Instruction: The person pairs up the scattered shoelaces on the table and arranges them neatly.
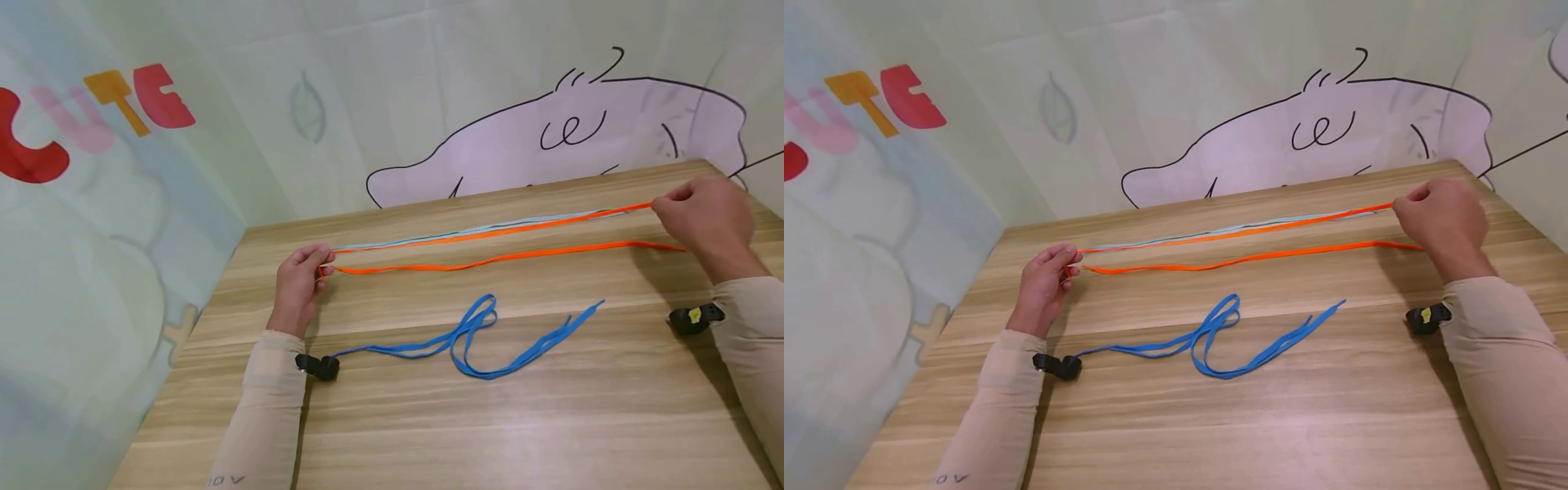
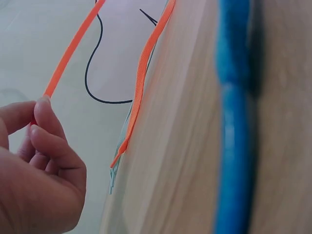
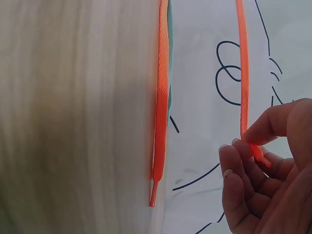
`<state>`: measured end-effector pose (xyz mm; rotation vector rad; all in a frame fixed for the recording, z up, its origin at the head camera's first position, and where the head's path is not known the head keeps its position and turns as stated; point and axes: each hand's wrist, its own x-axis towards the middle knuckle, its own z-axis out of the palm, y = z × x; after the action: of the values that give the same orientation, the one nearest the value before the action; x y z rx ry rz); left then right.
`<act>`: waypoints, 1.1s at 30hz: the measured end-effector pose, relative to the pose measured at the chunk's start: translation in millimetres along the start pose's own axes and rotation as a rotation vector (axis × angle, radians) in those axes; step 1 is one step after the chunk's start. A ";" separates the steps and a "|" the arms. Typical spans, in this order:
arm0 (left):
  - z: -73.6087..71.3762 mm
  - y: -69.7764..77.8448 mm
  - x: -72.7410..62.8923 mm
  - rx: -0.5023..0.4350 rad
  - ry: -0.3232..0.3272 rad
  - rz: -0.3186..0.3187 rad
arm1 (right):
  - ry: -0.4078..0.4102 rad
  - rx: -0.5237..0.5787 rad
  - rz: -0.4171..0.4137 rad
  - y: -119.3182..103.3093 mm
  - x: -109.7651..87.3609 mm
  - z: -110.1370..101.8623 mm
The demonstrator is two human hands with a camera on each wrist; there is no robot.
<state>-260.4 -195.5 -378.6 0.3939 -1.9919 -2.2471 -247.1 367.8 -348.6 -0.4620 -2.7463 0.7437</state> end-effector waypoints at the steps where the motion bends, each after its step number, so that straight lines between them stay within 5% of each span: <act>1: 0.3 -0.1 0.4 -0.003 -0.003 -0.005 | -0.006 0.000 0.001 0.5 -0.3 0.0; 11: 4.3 -0.4 2.9 -0.053 -0.035 -0.021 | -0.032 -0.011 0.008 1.1 -2.9 -1.9; 20: -1.3 0.5 1.3 -0.044 -0.052 -0.057 | -0.084 -0.025 -0.121 -5.2 -3.1 3.2; 33: 2.9 -0.8 1.6 -0.028 -0.098 -0.049 | -0.123 -0.041 -0.103 -4.6 -4.6 1.6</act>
<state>-262.6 -193.0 -379.3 0.3396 -2.0157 -2.3649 -244.4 361.6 -348.3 -0.2887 -2.8790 0.7141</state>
